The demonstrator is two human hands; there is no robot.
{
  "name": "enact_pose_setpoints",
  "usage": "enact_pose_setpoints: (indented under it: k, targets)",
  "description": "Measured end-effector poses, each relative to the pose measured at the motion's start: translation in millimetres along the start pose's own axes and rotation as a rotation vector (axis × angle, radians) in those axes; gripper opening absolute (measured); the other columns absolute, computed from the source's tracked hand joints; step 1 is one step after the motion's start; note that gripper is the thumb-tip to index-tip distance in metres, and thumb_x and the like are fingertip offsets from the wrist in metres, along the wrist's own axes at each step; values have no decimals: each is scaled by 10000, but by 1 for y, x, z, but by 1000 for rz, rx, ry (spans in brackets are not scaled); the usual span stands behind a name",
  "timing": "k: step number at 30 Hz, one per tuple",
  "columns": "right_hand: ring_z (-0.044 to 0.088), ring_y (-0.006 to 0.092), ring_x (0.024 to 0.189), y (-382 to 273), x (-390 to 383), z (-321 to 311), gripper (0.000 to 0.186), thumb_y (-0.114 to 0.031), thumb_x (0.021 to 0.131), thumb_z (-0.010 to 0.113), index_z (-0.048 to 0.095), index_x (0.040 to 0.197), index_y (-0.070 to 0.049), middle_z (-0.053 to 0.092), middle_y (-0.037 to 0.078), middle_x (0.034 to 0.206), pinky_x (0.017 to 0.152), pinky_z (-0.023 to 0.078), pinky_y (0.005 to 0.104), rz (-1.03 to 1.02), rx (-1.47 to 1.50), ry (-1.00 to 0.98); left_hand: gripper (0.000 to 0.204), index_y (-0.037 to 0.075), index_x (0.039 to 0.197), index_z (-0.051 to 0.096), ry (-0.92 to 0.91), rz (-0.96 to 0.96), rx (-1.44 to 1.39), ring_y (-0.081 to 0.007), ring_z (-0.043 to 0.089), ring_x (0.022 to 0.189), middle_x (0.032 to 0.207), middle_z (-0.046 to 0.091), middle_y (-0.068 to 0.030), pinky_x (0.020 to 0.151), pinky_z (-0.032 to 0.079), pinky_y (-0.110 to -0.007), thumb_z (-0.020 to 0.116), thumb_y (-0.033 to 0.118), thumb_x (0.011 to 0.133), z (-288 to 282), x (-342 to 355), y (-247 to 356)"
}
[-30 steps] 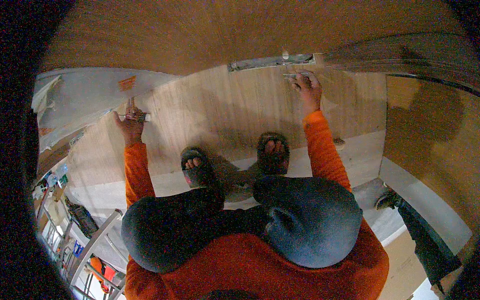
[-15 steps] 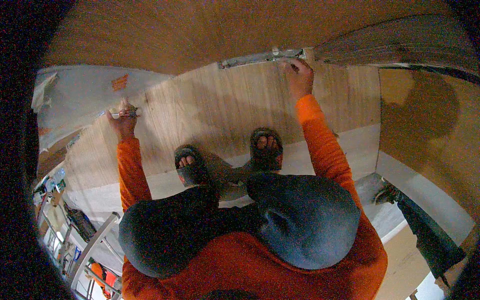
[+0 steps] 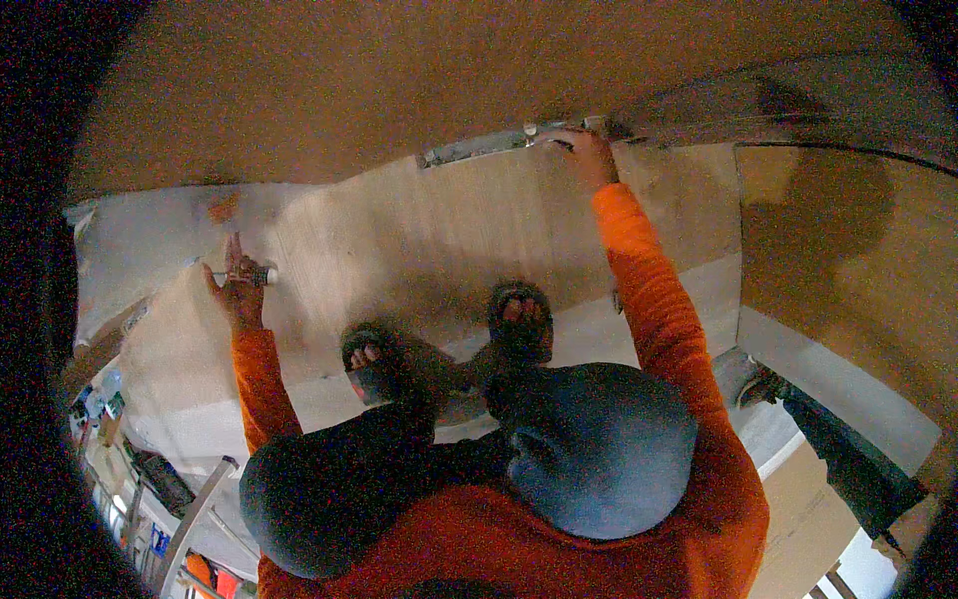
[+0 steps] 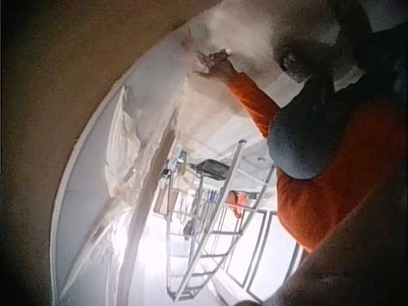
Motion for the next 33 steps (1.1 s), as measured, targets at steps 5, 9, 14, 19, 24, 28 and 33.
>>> enact_pose_setpoints:
  k: [5,9,14,19,24,28,33]
  targets:
    - [693,315,964,-46,0,-13,227,-248,918,691,754,1089,-112,739,140,1036,865,526,373,-58,9,-17,666,66,1516,391,-140,33,131,-110,498,673,1593,405,-50,691,465,-235,462,505,1020,6,-21,1]
    - [683,350,968,-33,2,-7,235,-227,895,705,747,1096,-113,732,147,1055,862,533,405,-241,-152,80,639,89,1510,415,-3,0,162,-88,468,628,1579,425,-49,631,460,-223,465,497,1021,14,-32,-20]
    - [679,345,992,-45,9,1,226,-195,891,688,742,1105,-143,729,133,1077,874,535,424,-212,-172,12,616,96,1484,463,114,-83,200,-71,497,632,1485,528,-53,590,461,-225,469,500,1019,2,-43,-45]
    - [675,350,997,-48,15,3,230,-211,890,684,746,1101,-147,731,124,1076,881,533,431,-186,-345,-101,638,89,1473,480,284,-165,165,-68,482,618,1302,638,-38,554,431,-228,487,521,1004,-1,-52,-78]
    - [693,324,983,-30,6,-1,215,-244,896,691,777,1060,-134,743,130,1044,869,531,396,-83,-187,48,677,76,1484,458,305,-258,264,-60,418,575,1356,616,-33,507,382,-226,498,538,991,-15,-66,-100]
    - [706,285,952,12,3,3,233,-266,894,712,782,1069,-130,753,139,1014,877,521,371,129,208,-47,668,95,1494,448,207,-300,358,-55,374,555,1393,592,-26,492,366,-220,488,537,995,-65,-70,-118]
    - [693,262,933,12,-2,0,225,-212,885,719,775,1061,-85,747,120,984,866,517,346,109,305,91,643,108,1500,441,191,-375,310,-55,368,549,1411,568,-38,491,367,-216,473,521,1009,13,-90,-122]
Point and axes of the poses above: each hand's wrist, its own x-axis towards the middle knuckle, its own z-axis out of the palm, y = z × x, the point moved 3 cm from there along x, towards the middle knuckle
